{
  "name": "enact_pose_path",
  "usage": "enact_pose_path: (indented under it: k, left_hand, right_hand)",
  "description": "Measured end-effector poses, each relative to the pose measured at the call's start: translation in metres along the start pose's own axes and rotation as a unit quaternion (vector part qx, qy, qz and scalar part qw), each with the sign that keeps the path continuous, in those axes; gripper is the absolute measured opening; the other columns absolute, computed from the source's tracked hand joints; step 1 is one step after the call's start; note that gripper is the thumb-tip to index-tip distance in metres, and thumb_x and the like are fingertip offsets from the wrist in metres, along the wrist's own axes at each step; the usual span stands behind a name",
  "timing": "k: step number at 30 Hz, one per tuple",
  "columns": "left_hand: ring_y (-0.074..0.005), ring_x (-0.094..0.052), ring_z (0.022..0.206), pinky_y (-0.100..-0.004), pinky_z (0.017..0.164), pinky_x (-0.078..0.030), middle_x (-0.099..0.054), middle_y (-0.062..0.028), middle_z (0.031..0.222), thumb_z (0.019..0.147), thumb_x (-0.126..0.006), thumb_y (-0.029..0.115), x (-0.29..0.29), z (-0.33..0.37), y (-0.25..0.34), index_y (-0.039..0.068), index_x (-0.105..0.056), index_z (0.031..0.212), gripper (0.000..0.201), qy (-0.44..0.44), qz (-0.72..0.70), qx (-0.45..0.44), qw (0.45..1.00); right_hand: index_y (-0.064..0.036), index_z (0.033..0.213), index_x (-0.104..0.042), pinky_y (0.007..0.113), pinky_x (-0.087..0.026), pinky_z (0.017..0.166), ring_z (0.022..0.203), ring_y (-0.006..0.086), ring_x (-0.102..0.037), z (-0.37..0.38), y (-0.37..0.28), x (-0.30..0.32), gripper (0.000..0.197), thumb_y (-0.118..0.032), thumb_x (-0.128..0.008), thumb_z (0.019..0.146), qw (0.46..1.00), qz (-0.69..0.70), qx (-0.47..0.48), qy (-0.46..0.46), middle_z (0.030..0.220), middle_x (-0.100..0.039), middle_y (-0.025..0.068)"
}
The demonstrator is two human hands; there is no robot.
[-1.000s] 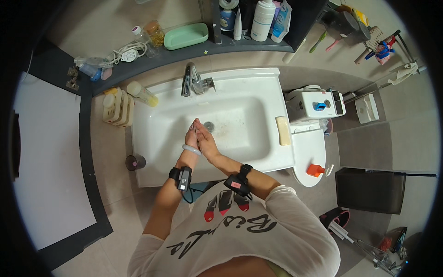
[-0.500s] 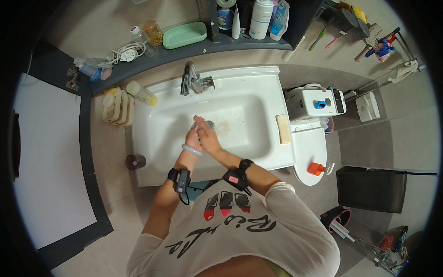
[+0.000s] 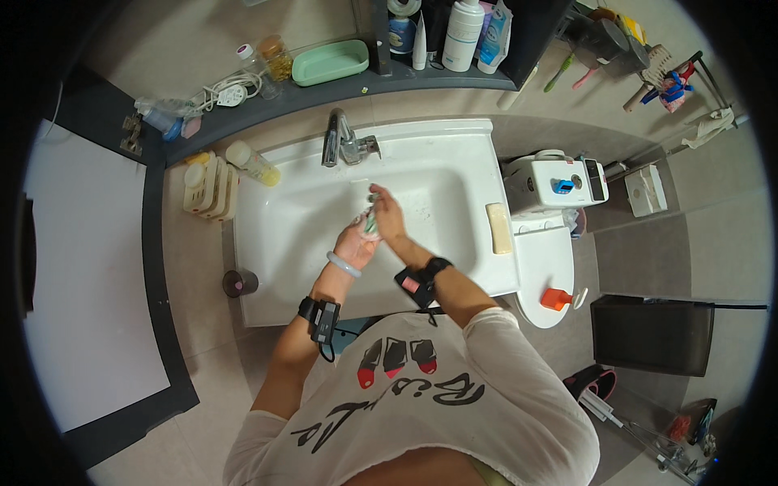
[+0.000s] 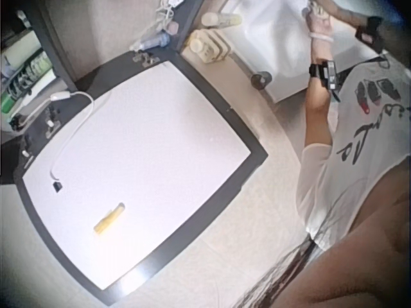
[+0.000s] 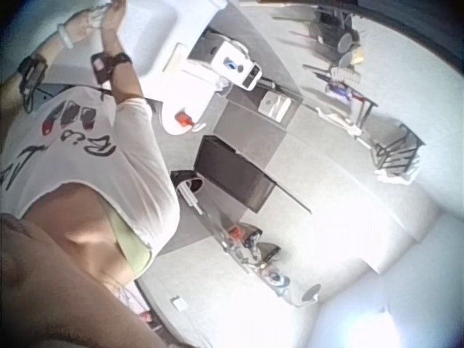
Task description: The person cleans two cloths by rinsing them under a faucet in a bathroom sink, applying soap from a bar, and scrubbing them together.
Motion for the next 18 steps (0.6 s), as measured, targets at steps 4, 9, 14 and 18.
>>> enact_pose_path:
  k: [4, 9, 14, 18]
  left_hand:
    - [-0.0225, -0.049, 0.108, -0.0341, 0.092, -0.04, -0.049, -0.011, 0.118, 0.092, -0.038, 0.023, 0.017, -0.005, 0.018, 0.001, -0.041, 0.119, 0.034, -0.092, 0.155, -0.133, 0.975]
    - [-0.0247, -0.047, 0.11, -0.0368, 0.095, -0.038, -0.047, -0.0124, 0.121, 0.093, -0.036, 0.022, 0.022, 0.001, 0.027, 0.001, -0.039, 0.121, 0.035, -0.08, 0.011, -0.11, 0.991]
    - [-0.0261, -0.044, 0.113, -0.0378, 0.098, -0.034, -0.044, -0.0101, 0.124, 0.092, -0.038, 0.029, 0.034, 0.002, 0.039, 0.006, -0.04, 0.122, 0.037, -0.096, -0.119, -0.163, 0.975]
    - [-0.0253, -0.048, 0.108, -0.0369, 0.095, -0.037, -0.05, -0.0089, 0.116, 0.089, -0.042, 0.036, 0.006, -0.009, 0.02, 0.008, -0.048, 0.11, 0.035, -0.122, -0.182, 0.041, 0.975]
  right_hand:
    - [-0.0018, 0.109, -0.052, 0.027, -0.044, 0.08, 0.089, 0.0142, -0.054, -0.001, -0.017, 0.008, 0.025, -0.01, -0.036, 0.091, 0.995, 0.05, -0.063, -0.053, 0.1, -0.058, 0.0075]
    - [-0.0005, 0.111, -0.052, 0.028, -0.046, 0.079, 0.09, 0.0144, -0.055, -0.02, -0.018, 0.014, 0.025, -0.012, -0.044, 0.09, 0.961, 0.161, -0.212, -0.07, 0.104, -0.057, 0.008]
    - [0.0008, 0.111, -0.051, 0.027, -0.047, 0.079, 0.09, 0.0164, -0.056, -0.025, -0.032, 0.004, 0.029, 0.001, -0.052, 0.083, 0.929, 0.292, -0.211, -0.081, 0.104, -0.057, 0.0104]
    - [-0.0005, 0.108, -0.052, 0.026, -0.046, 0.078, 0.088, 0.0151, -0.056, -0.027, -0.065, -0.001, 0.027, -0.001, -0.053, 0.082, 0.966, 0.246, -0.062, -0.051, 0.099, -0.058, 0.0074]
Point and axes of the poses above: each hand's wrist, its own z-axis towards the middle knuckle, its own x-axis out of the back of the hand, y = z × x, the point moved 4 cm from there along z, towards the middle knuckle
